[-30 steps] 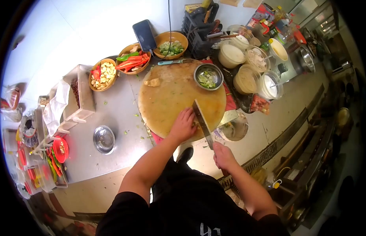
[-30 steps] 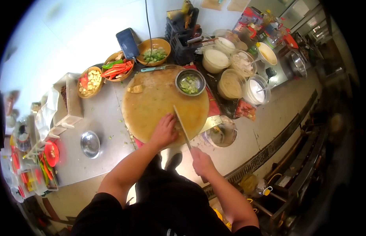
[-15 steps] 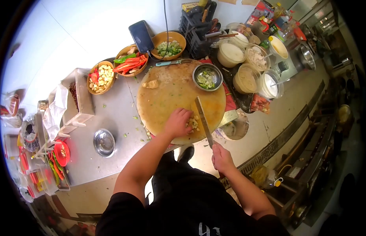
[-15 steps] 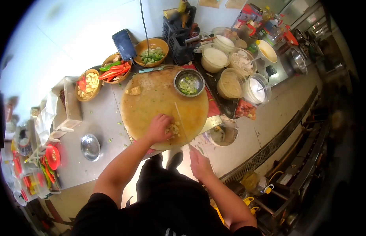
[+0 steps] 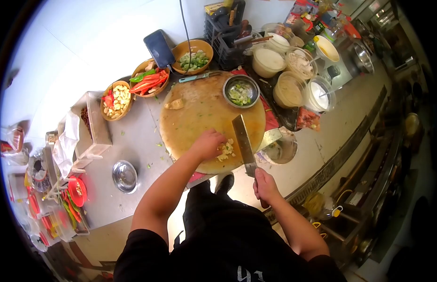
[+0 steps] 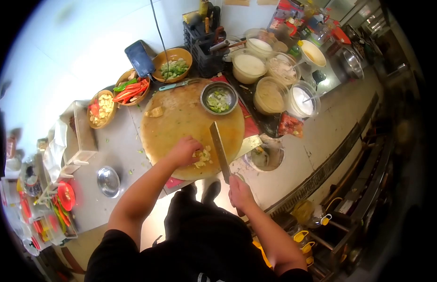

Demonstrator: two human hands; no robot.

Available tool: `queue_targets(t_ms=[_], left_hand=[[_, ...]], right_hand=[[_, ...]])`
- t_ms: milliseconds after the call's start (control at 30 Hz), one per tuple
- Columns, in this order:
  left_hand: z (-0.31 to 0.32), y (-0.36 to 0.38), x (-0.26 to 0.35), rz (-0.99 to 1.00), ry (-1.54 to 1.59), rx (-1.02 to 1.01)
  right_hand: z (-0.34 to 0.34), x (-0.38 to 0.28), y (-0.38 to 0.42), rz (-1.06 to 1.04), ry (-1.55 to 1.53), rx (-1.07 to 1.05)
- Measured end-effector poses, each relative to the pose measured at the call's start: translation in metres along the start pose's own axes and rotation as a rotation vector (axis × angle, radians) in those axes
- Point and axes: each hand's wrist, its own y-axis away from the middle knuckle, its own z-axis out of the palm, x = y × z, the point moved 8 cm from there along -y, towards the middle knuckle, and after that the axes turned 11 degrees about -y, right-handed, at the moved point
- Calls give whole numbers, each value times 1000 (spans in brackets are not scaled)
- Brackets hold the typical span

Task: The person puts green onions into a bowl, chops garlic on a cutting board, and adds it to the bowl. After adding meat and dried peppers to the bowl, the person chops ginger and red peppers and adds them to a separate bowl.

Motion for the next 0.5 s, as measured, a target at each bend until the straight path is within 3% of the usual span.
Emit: queue_targets(t_ms=[267, 500], left_hand=[[-1, -1, 6, 39, -129, 15], [-53, 2, 13, -143, 75, 99]], right_hand=[[-5, 5, -3, -24, 7, -3], [-1, 0, 0, -4, 11, -5]])
